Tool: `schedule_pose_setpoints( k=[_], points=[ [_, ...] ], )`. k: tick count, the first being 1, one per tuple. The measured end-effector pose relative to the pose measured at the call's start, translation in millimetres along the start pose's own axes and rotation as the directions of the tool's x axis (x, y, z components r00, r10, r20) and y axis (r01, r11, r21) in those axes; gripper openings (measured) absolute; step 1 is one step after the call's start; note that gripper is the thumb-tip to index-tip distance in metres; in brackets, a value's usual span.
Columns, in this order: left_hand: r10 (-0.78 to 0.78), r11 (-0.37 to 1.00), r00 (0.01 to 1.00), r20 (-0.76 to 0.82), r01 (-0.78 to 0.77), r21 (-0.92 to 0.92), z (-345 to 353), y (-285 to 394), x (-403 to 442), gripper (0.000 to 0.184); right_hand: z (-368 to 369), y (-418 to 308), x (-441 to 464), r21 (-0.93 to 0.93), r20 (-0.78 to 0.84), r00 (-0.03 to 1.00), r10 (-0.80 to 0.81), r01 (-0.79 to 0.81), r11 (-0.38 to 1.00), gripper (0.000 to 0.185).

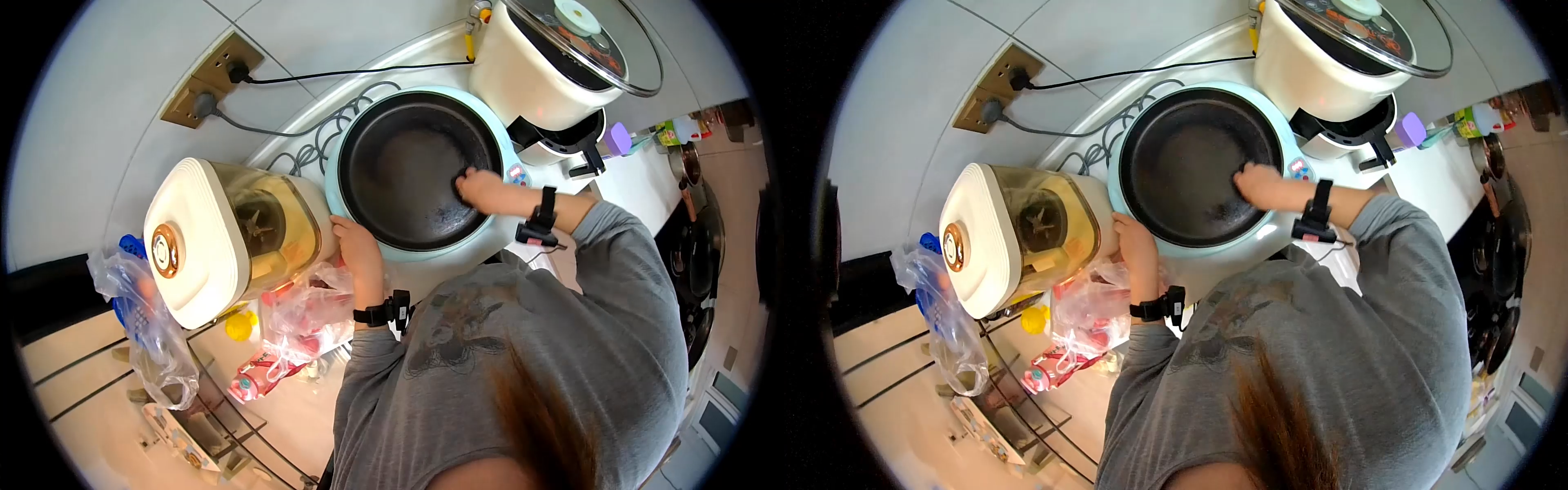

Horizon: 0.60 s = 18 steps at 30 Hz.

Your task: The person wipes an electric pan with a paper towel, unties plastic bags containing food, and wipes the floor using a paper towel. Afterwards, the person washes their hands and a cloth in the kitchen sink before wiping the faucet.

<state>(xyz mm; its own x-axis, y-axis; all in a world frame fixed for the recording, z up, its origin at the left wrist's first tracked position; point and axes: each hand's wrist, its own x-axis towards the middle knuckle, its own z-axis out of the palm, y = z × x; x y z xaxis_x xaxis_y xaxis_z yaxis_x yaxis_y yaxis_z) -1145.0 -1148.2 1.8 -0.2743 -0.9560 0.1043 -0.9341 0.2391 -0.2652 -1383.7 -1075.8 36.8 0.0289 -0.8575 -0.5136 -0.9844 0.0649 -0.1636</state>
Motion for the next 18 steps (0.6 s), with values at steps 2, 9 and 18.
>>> schedule_pose_setpoints(
  k=[2,9,18],
  points=[
    [-0.031,0.988,0.999,-0.041,0.024,-0.152,8,-1,0,0.04,33,-22,8,0.101,-0.027,0.989,-0.147,0.149,0.984,0.026],
    [0.004,0.977,0.999,-0.036,-0.012,-0.211,27,-6,0,0.043,29,-85,38,0.455,-0.263,0.942,-0.209,0.312,0.834,0.02],
    [0.172,0.885,0.979,0.106,-0.107,-0.453,-7,-31,8,0.038,-12,-38,-58,0.878,-0.254,0.967,0.022,0.24,-0.414,0.033]
  ],
)
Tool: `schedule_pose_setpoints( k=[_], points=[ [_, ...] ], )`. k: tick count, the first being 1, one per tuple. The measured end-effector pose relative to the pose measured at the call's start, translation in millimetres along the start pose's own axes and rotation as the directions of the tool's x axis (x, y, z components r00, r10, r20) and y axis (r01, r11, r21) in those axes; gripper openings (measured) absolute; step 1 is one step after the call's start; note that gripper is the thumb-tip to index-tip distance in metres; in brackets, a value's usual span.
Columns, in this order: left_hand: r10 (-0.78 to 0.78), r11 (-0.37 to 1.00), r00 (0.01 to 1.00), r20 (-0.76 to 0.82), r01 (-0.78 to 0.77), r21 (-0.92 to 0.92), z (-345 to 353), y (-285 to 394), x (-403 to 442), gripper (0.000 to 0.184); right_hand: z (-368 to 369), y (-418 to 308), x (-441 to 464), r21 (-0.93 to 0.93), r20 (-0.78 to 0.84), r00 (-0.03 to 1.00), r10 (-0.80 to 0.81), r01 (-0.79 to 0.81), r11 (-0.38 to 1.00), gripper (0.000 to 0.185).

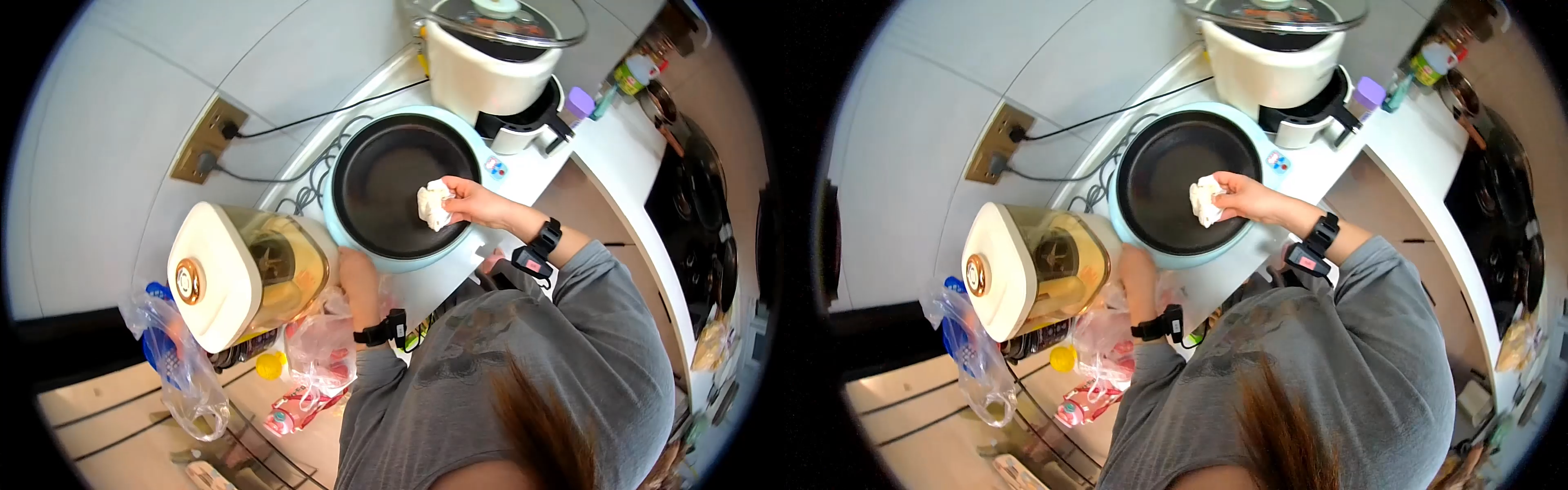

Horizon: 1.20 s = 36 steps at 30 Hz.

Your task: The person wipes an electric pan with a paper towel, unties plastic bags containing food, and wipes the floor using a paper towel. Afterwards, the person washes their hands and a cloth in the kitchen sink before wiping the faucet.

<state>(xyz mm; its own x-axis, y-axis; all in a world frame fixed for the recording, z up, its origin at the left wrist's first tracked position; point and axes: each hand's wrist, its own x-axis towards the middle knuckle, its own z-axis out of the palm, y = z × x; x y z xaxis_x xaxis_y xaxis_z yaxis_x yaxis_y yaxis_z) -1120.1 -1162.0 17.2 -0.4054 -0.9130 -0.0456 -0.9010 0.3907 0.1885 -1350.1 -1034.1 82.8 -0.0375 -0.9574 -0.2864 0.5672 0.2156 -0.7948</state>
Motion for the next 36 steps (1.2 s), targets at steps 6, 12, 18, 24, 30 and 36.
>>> schedule_pose_setpoints(
  k=[6,12,18,24,30,36],
  points=[
    [0.319,0.941,0.909,-0.268,-0.337,-0.022,-57,66,-21,0.026,-23,-9,-83,0.084,-0.194,0.971,-0.143,0.162,0.983,0.034],
    [0.739,0.594,0.668,-0.084,-0.706,-0.386,-43,200,-79,0.025,-50,10,-206,0.217,-0.404,0.844,-0.354,0.464,0.859,0.035],
    [0.961,0.245,0.205,0.183,-0.331,-0.912,-11,336,-213,0.041,-66,44,-360,0.146,-0.721,0.579,-0.38,0.664,0.733,0.028],
    [0.988,0.115,-0.087,0.128,-0.133,-0.984,34,420,-345,0.047,-93,115,-490,0.105,-0.865,0.346,-0.363,0.833,0.544,0.016],
    [0.893,0.007,-0.447,0.057,-0.113,-0.994,38,476,-447,0.045,-93,165,-591,-0.03,-0.958,0.093,-0.271,0.909,0.416,0.013],
    [0.696,-0.047,-0.718,0.032,-0.091,-0.995,53,520,-531,0.042,-86,207,-652,-0.217,-0.968,-0.176,-0.179,0.945,0.244,0.011]
  ],
)
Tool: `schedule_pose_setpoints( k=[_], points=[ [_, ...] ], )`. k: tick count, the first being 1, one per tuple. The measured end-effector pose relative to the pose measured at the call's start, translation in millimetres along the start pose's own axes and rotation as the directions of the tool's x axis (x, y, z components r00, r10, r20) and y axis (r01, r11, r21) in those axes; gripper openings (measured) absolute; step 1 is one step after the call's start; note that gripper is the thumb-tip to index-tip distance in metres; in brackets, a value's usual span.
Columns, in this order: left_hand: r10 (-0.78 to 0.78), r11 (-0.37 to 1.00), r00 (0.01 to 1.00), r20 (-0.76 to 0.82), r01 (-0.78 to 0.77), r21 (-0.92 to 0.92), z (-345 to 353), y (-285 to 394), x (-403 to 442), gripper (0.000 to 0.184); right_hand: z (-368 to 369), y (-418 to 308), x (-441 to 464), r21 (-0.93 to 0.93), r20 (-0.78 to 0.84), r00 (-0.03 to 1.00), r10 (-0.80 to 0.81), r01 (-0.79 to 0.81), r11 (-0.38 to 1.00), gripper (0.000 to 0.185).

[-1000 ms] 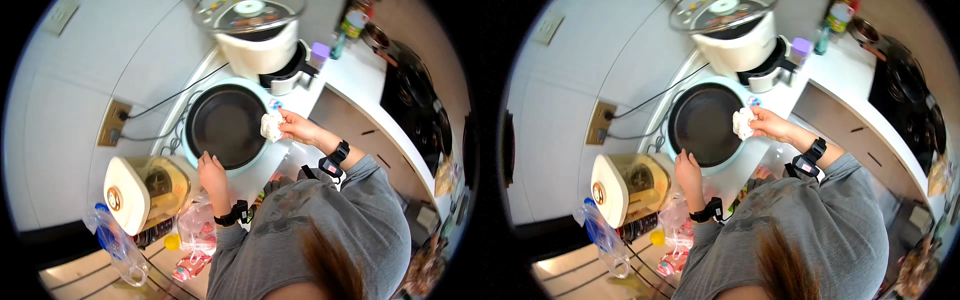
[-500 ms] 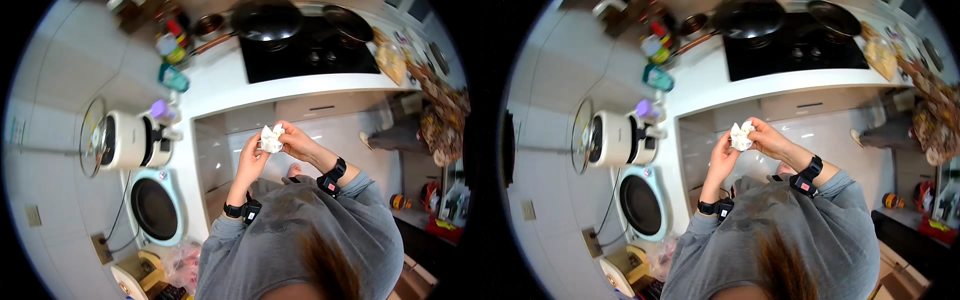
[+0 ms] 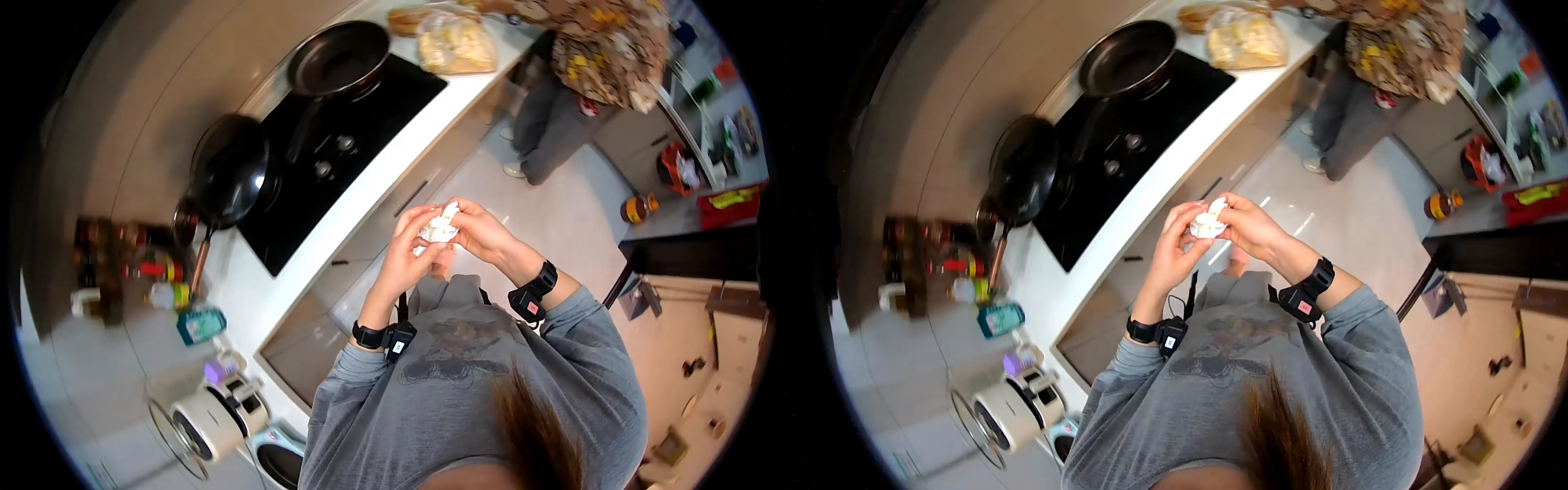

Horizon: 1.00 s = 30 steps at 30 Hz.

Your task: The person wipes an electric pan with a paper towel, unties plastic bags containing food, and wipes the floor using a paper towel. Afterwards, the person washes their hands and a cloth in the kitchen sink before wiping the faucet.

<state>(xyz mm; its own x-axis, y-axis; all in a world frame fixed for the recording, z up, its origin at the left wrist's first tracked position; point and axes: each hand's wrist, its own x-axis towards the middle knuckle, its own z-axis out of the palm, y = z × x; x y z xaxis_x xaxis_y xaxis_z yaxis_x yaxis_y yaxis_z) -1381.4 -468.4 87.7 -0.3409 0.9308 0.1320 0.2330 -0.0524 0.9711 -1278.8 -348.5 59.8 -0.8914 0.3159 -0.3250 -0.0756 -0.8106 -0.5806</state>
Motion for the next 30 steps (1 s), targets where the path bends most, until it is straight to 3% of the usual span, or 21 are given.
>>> schedule_pose_setpoints(
  k=[3,10,15,20,21,24,30],
  points=[
    [0.06,0.998,0.99,0.13,-0.058,-0.017,15,-6,46,0.041,-21,-29,0,-0.026,-0.091,0.989,-0.12,0.118,0.993,0.01],
    [0.157,0.98,0.966,0.204,-0.178,0.088,81,-28,141,0.027,-79,-79,0,-0.041,-0.327,0.888,-0.324,0.329,0.943,0.01],
    [0.175,0.977,0.925,0.337,-0.206,0.058,146,-25,182,0.021,-123,-99,-30,-0.029,-0.491,0.749,-0.445,0.497,0.868,0.01],
    [0.238,0.961,0.87,0.432,-0.277,0.029,241,-17,222,0.019,-190,-137,-76,-0.032,-0.6,0.618,-0.508,0.616,0.787,0.011],
    [0.142,0.983,0.863,0.485,-0.181,0.034,262,-7,227,0.02,-206,-145,-89,-0.035,-0.603,0.61,-0.514,0.624,0.781,0.011],
    [0.197,0.973,0.829,0.524,-0.23,-0.002,337,2,240,0.019,-254,-171,-135,-0.047,-0.638,0.545,-0.545,0.678,0.733,0.011],
    [0.157,0.985,0.772,0.617,-0.168,-0.04,485,33,261,0.018,-334,-234,-238,-0.113,-0.73,0.392,-0.56,0.739,0.664,0.011]
  ],
)
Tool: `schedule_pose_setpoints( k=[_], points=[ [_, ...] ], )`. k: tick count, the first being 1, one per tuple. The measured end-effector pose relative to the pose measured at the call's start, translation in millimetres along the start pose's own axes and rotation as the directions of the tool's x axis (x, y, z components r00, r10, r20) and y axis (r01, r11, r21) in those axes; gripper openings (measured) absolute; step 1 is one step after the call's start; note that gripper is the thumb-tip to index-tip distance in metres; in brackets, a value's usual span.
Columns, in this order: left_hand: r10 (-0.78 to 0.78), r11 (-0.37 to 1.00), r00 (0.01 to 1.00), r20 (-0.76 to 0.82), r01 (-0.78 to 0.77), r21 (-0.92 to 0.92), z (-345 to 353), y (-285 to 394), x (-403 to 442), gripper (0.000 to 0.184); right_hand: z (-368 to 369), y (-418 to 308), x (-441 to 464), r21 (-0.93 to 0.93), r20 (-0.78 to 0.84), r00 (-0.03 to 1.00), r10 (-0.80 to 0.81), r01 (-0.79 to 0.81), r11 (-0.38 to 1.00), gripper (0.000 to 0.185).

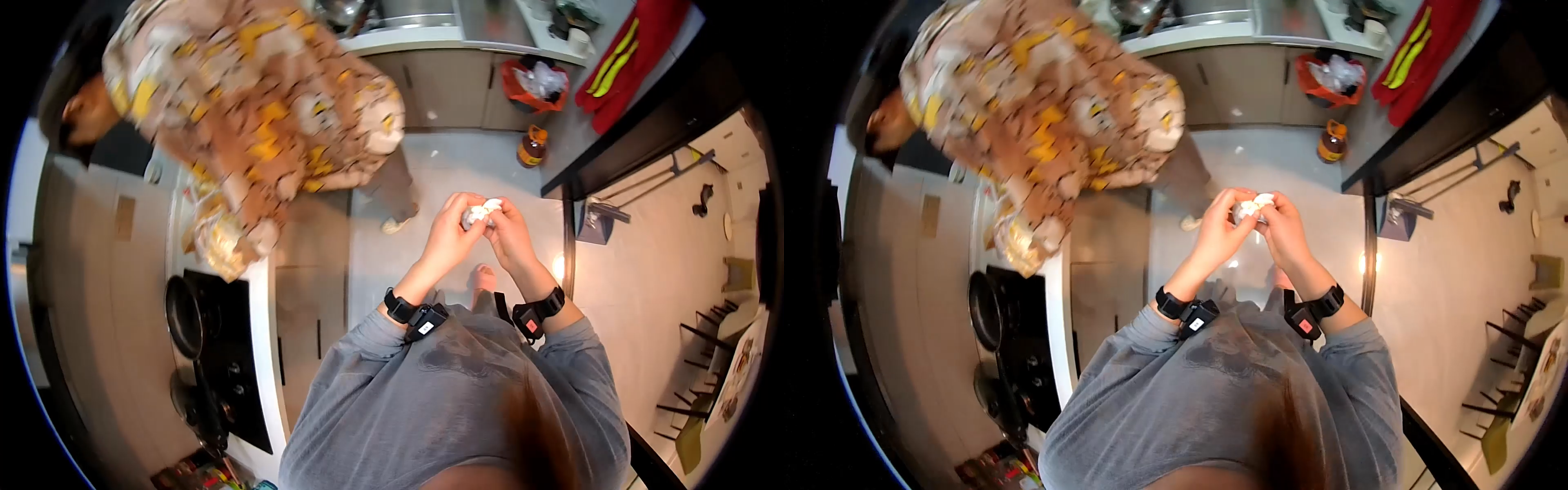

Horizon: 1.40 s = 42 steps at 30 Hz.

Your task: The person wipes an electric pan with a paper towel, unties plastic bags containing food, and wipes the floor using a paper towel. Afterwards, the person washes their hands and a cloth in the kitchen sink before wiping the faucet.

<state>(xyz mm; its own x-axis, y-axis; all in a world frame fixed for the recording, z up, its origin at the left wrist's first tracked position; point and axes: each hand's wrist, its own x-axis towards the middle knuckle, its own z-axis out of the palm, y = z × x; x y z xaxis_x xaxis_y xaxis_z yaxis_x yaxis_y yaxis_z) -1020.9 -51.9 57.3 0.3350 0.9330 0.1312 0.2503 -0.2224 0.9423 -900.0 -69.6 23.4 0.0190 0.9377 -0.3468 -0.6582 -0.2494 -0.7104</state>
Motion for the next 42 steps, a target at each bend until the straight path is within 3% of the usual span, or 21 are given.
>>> schedule_pose_setpoints(
  k=[8,12,15,17,22,24,27,30,31,33,35,37,39,40,42],
  points=[
    [0.007,0.999,0.999,-0.041,-0.006,0.032,40,-9,123,0.022,-33,-69,107,0.017,0.043,0.999,0.011,-0.012,1.0,0.01],
    [-0.03,0.998,0.99,-0.135,0.038,0.055,21,-30,180,0.019,-15,-77,177,-0.046,0.073,0.997,0.001,0.002,0.999,0.01],
    [0.052,0.995,0.969,-0.241,-0.028,0.1,-2,-54,230,0.017,11,-88,236,-0.103,0.079,0.997,-0.016,0.024,0.994,0.011],
    [-0.059,0.995,0.954,-0.293,0.08,0.06,-16,-61,260,0.016,30,-96,268,-0.132,0.094,0.996,-0.01,0.022,0.991,0.012],
    [-0.083,0.993,0.902,-0.425,0.108,0.036,-55,-90,322,0.015,70,-100,350,-0.208,0.184,0.983,0.013,0.026,0.978,0.017],
    [-0.201,0.979,0.855,-0.478,0.191,-0.071,-73,-97,342,0.013,88,-94,378,-0.224,0.214,0.976,0.044,0.005,0.975,0.02],
    [-0.194,0.981,0.767,-0.612,0.146,-0.129,-97,-130,366,0.012,112,-76,420,-0.289,0.269,0.959,0.087,-0.006,0.957,0.024],
    [-0.219,0.972,0.666,-0.713,0.216,-0.097,-121,-165,385,0.01,133,-53,463,-0.33,0.324,0.932,0.165,-0.052,0.942,0.027],
    [-0.263,0.965,0.638,-0.724,0.162,-0.208,-131,-179,394,0.009,141,-47,477,-0.349,0.356,0.921,0.161,-0.029,0.937,0.027],
    [-0.27,0.962,0.574,-0.773,0.197,-0.189,-144,-197,405,0.009,148,-31,502,-0.374,0.429,0.893,0.139,0.036,0.927,0.027],
    [-0.272,0.953,0.534,-0.8,0.267,-0.145,-158,-208,416,0.01,154,-13,528,-0.381,0.447,0.866,0.222,-0.04,0.924,0.028],
    [-0.352,0.908,0.427,-0.833,0.371,-0.193,-172,-227,424,0.011,171,-2,549,-0.373,0.442,0.85,0.287,-0.116,0.92,0.028],
    [-0.382,0.894,0.369,-0.847,0.38,-0.237,-187,-243,428,0.012,183,6,564,-0.467,0.422,0.786,0.453,-0.239,0.851,0.027],
    [-0.425,0.877,0.317,-0.848,0.376,-0.299,-192,-247,426,0.013,188,12,572,-0.479,0.421,0.772,0.477,-0.258,0.839,0.027],
    [-0.447,0.86,0.303,-0.842,0.406,-0.31,-207,-255,419,0.015,197,32,586,-0.471,0.55,0.683,0.48,-0.22,0.854,0.023]
  ],
)
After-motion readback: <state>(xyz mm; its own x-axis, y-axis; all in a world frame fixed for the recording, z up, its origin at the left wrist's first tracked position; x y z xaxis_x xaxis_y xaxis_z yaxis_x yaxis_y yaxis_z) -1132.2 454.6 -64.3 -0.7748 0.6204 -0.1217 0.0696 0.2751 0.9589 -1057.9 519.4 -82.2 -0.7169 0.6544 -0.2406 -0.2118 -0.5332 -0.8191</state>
